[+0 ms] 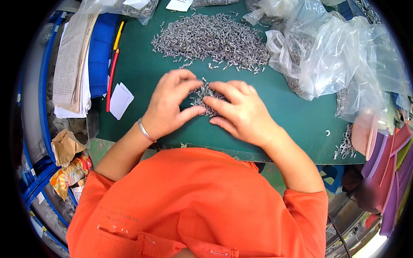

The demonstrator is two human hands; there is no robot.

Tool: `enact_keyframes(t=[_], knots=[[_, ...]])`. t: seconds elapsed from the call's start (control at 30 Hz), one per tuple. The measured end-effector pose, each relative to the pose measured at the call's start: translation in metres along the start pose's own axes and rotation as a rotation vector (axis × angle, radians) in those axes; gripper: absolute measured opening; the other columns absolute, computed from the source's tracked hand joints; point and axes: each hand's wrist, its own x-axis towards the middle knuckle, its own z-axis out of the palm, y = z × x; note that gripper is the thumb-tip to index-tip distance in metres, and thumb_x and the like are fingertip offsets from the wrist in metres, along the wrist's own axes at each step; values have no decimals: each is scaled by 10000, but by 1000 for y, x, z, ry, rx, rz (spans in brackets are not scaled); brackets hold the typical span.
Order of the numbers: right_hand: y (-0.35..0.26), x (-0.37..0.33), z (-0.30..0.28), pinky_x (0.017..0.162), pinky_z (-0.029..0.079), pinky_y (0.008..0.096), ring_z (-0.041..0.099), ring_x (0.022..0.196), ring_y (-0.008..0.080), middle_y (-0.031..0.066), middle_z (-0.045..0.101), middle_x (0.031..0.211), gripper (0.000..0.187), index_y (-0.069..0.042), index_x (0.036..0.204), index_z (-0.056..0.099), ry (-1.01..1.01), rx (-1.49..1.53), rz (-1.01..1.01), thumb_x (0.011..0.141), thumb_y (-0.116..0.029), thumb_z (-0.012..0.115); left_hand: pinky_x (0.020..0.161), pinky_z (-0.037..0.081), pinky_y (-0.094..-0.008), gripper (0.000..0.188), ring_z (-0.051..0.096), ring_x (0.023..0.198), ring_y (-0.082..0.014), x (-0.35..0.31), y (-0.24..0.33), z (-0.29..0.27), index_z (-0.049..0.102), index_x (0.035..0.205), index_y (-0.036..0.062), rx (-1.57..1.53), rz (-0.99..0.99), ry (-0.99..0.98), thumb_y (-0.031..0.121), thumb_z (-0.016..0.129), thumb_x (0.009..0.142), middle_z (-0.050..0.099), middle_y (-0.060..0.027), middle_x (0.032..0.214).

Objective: The person sorts small metal screws on a workstation table by hand, picking them up individually or in small groups and moving them from a large pile into a smaller separate pile.

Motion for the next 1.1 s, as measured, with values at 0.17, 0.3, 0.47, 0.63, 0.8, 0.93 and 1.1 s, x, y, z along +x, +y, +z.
enact_keyframes(t=[0.17,0.3,0.47,0.63,0.8,0.93,1.1], knots=[[-3,-8,12,767,525,382,624,880,299,108,658,1023,211,-40,979,704,86,243,-3,786,-70,784,774,520,-374,180,628,899,-299,-12,7,6,668,920,33,-246,-51,-103,24,775,776,633,-107,972],[4,12,7,808,523,405,631,933,320,125,657,1044,180,1,1010,685,200,147,-19,833,-22,709,850,509,-385,170,629,959,-298,4,-1,-1,676,972,30,-101,-23,105,24,734,812,646,-118,1007],[19,25,18,907,518,430,619,1039,354,162,641,1157,278,28,1068,662,234,-43,27,790,32,659,892,483,-396,254,610,1021,-313,14,-13,1,668,1076,36,113,-73,105,15,710,826,636,-117,1071],[19,7,6,930,515,425,621,1054,355,158,657,1135,347,11,1065,680,228,11,153,736,103,623,909,485,-385,280,605,1053,-309,0,-15,2,660,1110,26,-126,-148,4,-34,664,837,631,-116,1106],[18,9,7,911,520,436,623,1035,358,152,666,1132,360,13,1062,675,178,12,72,719,105,620,932,484,-385,335,605,1065,-319,18,-8,12,635,1178,25,28,-68,168,-34,639,848,630,-145,1146],[15,14,6,931,514,437,620,1055,366,160,664,1172,361,13,1087,671,193,36,103,736,83,621,894,509,-363,409,624,1058,-277,19,-13,18,580,1270,26,-68,-100,140,-42,622,868,656,-123,1159],[15,26,14,866,524,431,623,988,355,138,671,1111,322,-11,1055,678,216,34,98,747,77,642,784,531,-303,482,649,979,-204,17,-12,20,501,1358,16,-176,-188,128,-72,590,893,674,-116,1129]])
